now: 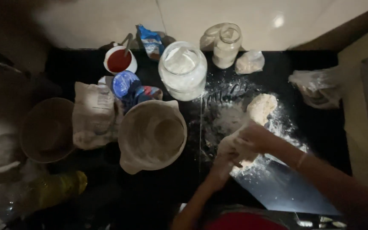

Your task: The person is kneading a large mass of dough on a floured countertop in a kitchen.

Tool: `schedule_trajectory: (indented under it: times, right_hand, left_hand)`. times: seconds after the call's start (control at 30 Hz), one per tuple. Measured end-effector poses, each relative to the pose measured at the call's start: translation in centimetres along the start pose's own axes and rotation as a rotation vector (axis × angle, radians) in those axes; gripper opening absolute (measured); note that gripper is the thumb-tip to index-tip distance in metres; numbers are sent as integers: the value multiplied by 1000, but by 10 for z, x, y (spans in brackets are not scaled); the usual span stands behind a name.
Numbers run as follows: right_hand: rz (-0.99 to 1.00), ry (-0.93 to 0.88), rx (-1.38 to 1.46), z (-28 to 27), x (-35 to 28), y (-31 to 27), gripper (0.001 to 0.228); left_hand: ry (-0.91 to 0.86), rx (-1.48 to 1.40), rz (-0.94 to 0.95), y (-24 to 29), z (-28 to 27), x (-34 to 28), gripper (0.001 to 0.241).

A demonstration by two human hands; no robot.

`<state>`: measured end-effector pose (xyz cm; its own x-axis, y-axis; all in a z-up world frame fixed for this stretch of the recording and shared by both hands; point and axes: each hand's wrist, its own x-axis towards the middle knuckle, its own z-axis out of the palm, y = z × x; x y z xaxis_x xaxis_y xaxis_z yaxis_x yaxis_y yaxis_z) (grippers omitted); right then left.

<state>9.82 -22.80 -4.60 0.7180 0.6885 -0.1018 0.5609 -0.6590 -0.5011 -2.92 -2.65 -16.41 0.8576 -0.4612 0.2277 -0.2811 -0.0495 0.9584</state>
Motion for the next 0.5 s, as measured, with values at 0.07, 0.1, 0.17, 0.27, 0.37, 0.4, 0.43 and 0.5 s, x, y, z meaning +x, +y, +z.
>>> schedule_trajectory:
  times: [0.07, 0.1, 0.17, 0.27, 0.37, 0.4, 0.43, 0.5]
  right_hand:
    - [148, -86, -269, 10, -28, -11, 53]
    - [159, -87, -266, 24, -30, -25, 53]
    - [-25, 457, -505, 40, -11, -41, 67]
    - [87, 513, -391, 17, 34, -67, 44]
    - [33, 417, -378, 12, 71, -51, 34]
    - [28, 429, -387, 6, 84, -48, 34]
    - [18, 448, -328, -1, 97, -47, 32]
    - [-5, 467, -257, -9, 121, -44, 30]
  left_hand:
    - [105, -224, 14, -102, 48, -21, 54]
    - [96, -230, 11, -86, 33, -39, 54]
    - [-74, -118, -68, -63, -12, -52, 57]
    - [5, -113, -94, 7, -33, -23, 48]
    - [100, -135, -188, 98, -61, 4, 43]
    - [101, -129, -173, 107, -62, 5, 43]
    - [143, -115, -279, 117, -63, 4, 50]
    - [196, -92, -392, 140, -72, 6, 64]
